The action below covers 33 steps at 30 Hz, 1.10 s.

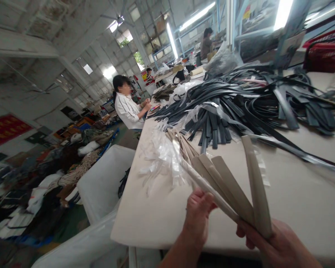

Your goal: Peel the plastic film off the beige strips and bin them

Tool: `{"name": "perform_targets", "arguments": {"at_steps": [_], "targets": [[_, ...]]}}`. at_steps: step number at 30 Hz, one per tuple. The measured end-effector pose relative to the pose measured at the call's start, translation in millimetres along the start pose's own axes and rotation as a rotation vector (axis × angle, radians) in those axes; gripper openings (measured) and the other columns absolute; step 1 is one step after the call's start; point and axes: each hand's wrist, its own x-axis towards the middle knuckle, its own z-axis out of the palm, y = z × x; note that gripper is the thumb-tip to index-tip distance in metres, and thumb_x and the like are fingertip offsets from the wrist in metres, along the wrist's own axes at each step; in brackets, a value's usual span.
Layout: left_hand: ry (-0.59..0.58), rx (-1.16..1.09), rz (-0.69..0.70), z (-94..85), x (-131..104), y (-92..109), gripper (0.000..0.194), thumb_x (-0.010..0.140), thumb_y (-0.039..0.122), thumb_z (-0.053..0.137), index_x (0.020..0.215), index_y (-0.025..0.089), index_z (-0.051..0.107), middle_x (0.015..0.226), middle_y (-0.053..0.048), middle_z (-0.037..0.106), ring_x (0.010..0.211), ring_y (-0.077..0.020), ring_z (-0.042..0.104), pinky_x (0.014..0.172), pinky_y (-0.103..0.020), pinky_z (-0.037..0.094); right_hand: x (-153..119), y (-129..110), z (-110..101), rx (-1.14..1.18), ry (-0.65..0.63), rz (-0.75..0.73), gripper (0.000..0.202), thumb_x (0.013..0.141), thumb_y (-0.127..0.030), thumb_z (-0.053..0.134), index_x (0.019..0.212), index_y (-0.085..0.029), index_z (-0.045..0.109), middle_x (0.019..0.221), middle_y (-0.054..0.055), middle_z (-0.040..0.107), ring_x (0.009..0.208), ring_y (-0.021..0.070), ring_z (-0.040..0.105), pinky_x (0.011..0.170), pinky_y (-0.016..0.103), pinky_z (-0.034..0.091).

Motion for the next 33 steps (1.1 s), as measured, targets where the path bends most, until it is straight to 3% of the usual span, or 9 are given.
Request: {"name": "perform_targets", "arguments": {"at_steps": [3,7,9,14,18,20,23,26,33], "targets": [[0.145,-0.058,0.115,-1.8,6.5,4.2,0.029,0.07,0.036,0.081,0.088,0.015,0.072,0.084,-0.005,0.066,0.079,-0.0125,0.059,0.079,-0.025,0.046,2.0,0.8,2.3,-0.027,-0.06,0.035,0.061,0.09,-0.069,0.038,0.071,-0.019,0.069,0.062,0.006,0.064,0.056,0.0167,0.062,0.053,0.024,0.051],[-0.053,-0.028,0.014,1.8,-0.5,-10.5,0.027,0.08,0.037,0.072,0.074,0.01,0.068,0.06,-0.003,0.054,0.058,-0.0105,0.05,0.058,-0.024,0.042,10.3,1.0,5.8,-0.046,0.017,-0.017,0.058,0.09,-0.067,0.042,0.071,-0.019,0.07,0.065,0.006,0.066,0.06,0.0176,0.064,0.058,0.025,0.052],[-0.078,-0.053,0.023,1.5,-1.4,-10.7,0.028,0.081,0.039,0.071,0.077,0.011,0.068,0.062,-0.003,0.055,0.056,-0.0106,0.049,0.054,-0.024,0.041,13.2,-0.3,6.6,-0.052,0.031,-0.04,0.057,0.09,-0.065,0.043,0.068,-0.02,0.07,0.063,0.005,0.065,0.058,0.0166,0.063,0.057,0.024,0.051],[0.264,-0.106,0.198,-6.2,6.8,4.5,0.03,0.069,0.036,0.082,0.086,0.015,0.07,0.081,-0.004,0.066,0.074,-0.0105,0.059,0.075,-0.022,0.047,15.5,-5.6,8.8,-0.061,-0.008,-0.036,0.057,0.089,-0.066,0.041,0.069,-0.022,0.07,0.061,0.003,0.064,0.054,0.0159,0.062,0.053,0.024,0.051],[0.042,-0.082,0.048,-2.4,-1.5,-8.2,0.027,0.077,0.039,0.075,0.08,0.012,0.068,0.064,-0.002,0.06,0.059,-0.012,0.057,0.067,-0.028,0.049,19.4,-6.5,10.0,-0.076,0.02,-0.049,0.055,0.09,-0.065,0.043,0.067,-0.022,0.069,0.061,0.003,0.065,0.056,0.0158,0.063,0.054,0.023,0.051],[0.0,-0.096,0.071,-3.4,-0.8,-4.4,0.028,0.078,0.04,0.074,0.083,0.012,0.068,0.068,-0.004,0.063,0.065,-0.0147,0.061,0.071,-0.03,0.051,19.3,-3.9,10.4,-0.077,-0.003,-0.065,0.055,0.09,-0.064,0.042,0.068,-0.022,0.07,0.062,0.003,0.065,0.056,0.0156,0.063,0.055,0.024,0.051],[0.187,-0.196,0.207,-13.0,13.0,21.2,0.034,0.07,0.039,0.081,0.091,0.015,0.069,0.093,-0.007,0.07,0.09,-0.016,0.065,0.081,-0.025,0.05,16.8,1.5,12.4,-0.078,-0.059,-0.057,0.054,0.091,-0.063,0.042,0.071,-0.022,0.071,0.063,0.003,0.065,0.057,0.0159,0.063,0.056,0.024,0.052],[0.305,-0.234,0.201,-21.7,22.5,35.1,0.035,0.066,0.036,0.085,0.086,0.014,0.068,0.087,-0.005,0.069,0.08,-0.012,0.064,0.074,-0.021,0.05,17.6,3.0,16.3,-0.078,-0.072,-0.022,0.057,0.091,-0.065,0.04,0.071,-0.02,0.07,0.064,0.004,0.066,0.058,0.017,0.063,0.057,0.026,0.052],[0.076,-0.18,0.063,-8.4,-12.1,-21.3,0.029,0.082,0.042,0.068,0.081,0.014,0.06,0.062,0.0,0.056,0.044,-0.0094,0.048,0.041,-0.022,0.037,31.5,-18.1,27.9,0.026,-0.119,0.015,0.061,0.088,-0.069,0.043,0.069,-0.018,0.068,0.065,0.007,0.065,0.059,0.0186,0.063,0.059,0.027,0.051]]}}
